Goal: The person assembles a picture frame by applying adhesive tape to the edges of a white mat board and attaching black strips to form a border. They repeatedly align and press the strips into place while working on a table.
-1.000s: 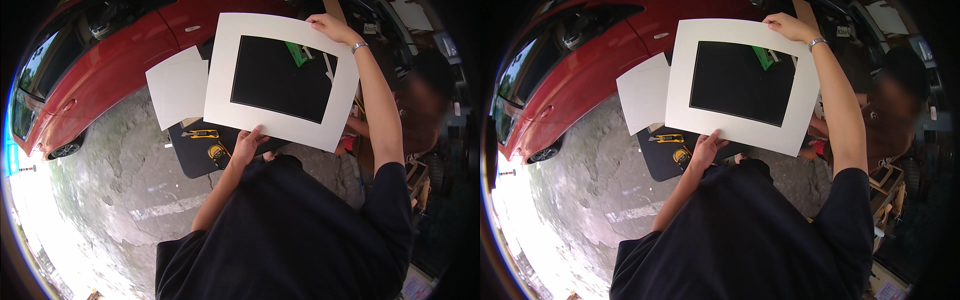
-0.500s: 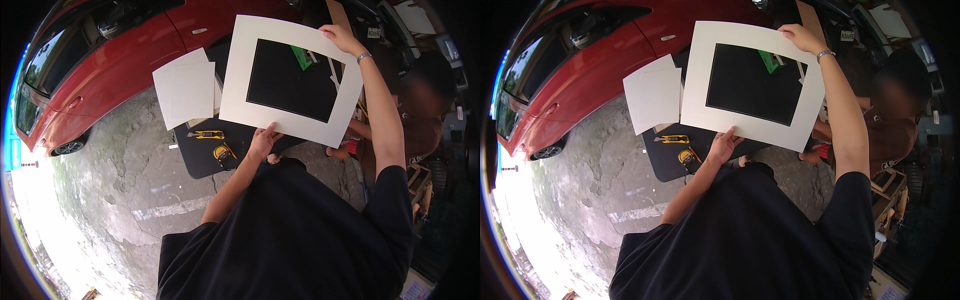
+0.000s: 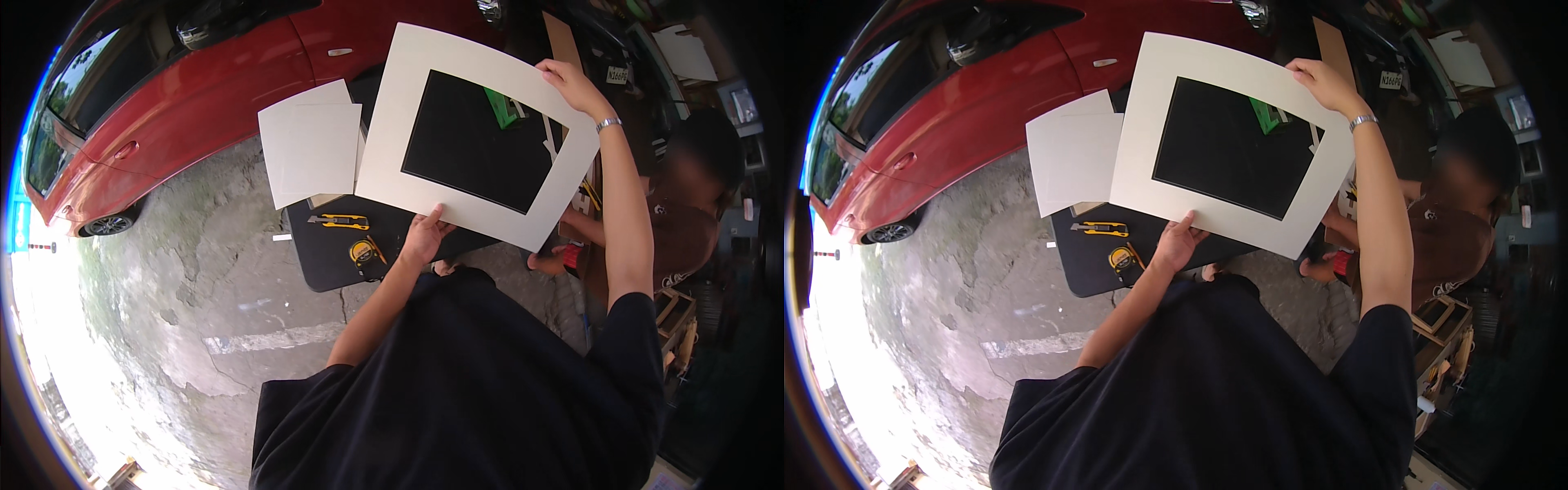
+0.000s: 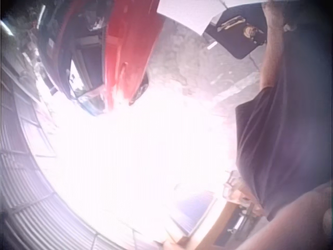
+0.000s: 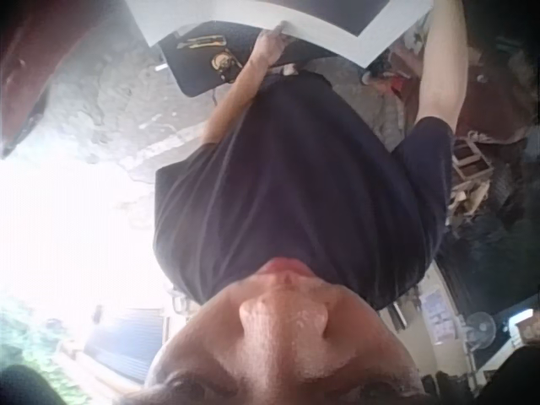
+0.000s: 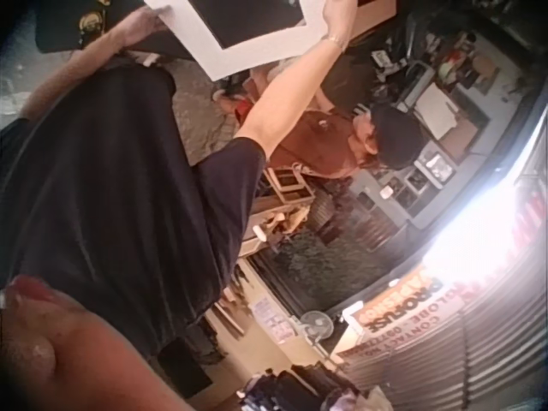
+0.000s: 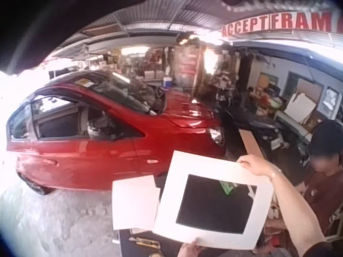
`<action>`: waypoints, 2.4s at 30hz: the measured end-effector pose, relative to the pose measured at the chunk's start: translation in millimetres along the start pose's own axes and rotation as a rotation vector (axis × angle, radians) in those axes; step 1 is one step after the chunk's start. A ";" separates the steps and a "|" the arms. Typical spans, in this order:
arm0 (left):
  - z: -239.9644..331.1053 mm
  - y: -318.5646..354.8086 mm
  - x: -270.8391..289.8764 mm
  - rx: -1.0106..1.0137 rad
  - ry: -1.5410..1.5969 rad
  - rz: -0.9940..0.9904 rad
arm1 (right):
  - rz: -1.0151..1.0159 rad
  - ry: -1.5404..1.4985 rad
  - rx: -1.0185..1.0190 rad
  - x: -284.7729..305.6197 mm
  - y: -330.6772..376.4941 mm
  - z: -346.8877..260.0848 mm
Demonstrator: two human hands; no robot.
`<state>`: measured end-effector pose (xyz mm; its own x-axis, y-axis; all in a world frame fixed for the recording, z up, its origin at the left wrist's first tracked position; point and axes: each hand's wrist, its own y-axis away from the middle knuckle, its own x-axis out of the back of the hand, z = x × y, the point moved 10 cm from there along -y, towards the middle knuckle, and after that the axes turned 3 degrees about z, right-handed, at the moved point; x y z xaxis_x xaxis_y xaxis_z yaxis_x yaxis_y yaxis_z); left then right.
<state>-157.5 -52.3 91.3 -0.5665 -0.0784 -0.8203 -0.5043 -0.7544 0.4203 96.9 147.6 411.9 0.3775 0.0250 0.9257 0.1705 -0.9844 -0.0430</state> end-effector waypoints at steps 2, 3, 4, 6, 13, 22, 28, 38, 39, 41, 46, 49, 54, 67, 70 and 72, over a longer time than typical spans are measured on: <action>14.6 -6.0 4.7 -0.045 0.013 0.013 | 0.003 -0.041 -0.003 2.9 9.6 2.5; 24.9 -9.7 5.7 -0.076 0.022 0.016 | 0.001 -0.067 -0.023 3.4 15.1 6.6; 36.8 -11.9 6.8 -0.108 0.030 0.022 | -0.001 -0.097 -0.040 1.9 20.2 11.3; 57.9 -12.9 1.9 -0.147 0.028 -0.008 | -0.006 -0.167 -0.077 -2.6 30.7 20.1; 87.3 -10.3 -5.1 -0.169 0.066 0.026 | -0.084 -0.379 -0.229 -21.7 64.8 43.5; 102.3 -18.7 1.5 -0.169 0.065 0.056 | -0.095 -0.525 -0.260 -35.9 93.1 58.9; 140.1 -2.9 -14.6 -0.259 -0.021 0.039 | -0.064 -0.607 -0.237 -43.4 94.1 58.3; 183.3 32.8 -49.4 -0.432 -0.089 0.004 | 0.017 -0.735 -0.172 -50.6 79.3 76.9; 186.2 35.9 -50.5 -0.446 -0.098 -0.005 | 0.035 -0.767 -0.157 -48.9 77.3 75.4; 188.4 38.9 -47.5 -0.456 -0.100 0.046 | 0.069 -0.829 -0.127 -44.0 79.2 73.1; 205.2 47.6 -50.1 -0.481 -0.203 0.114 | -0.008 -1.060 -0.166 -65.5 97.8 73.6; 223.9 47.6 -58.8 -0.468 -0.327 0.144 | 0.009 -1.205 -0.187 -99.2 110.2 69.4; 250.2 58.6 -86.9 -0.526 -0.477 0.184 | 0.103 -1.596 -0.177 -169.2 117.0 71.6; 214.0 132.4 -102.3 -0.688 -0.508 0.367 | -0.229 -1.816 -0.088 -207.4 87.2 59.7; 198.8 155.9 -102.0 -0.724 -0.467 0.420 | -0.328 -1.823 -0.081 -210.0 74.2 47.9; 189.9 171.6 -102.7 -0.737 -0.454 0.468 | -0.383 -1.810 -0.092 -210.9 65.3 38.1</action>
<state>-309.6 -49.9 321.3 -0.8797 -0.3315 -0.3410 0.2805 -0.9407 0.1908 63.1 84.7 199.5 0.7391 0.2933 -0.6063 0.4505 -0.8845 0.1213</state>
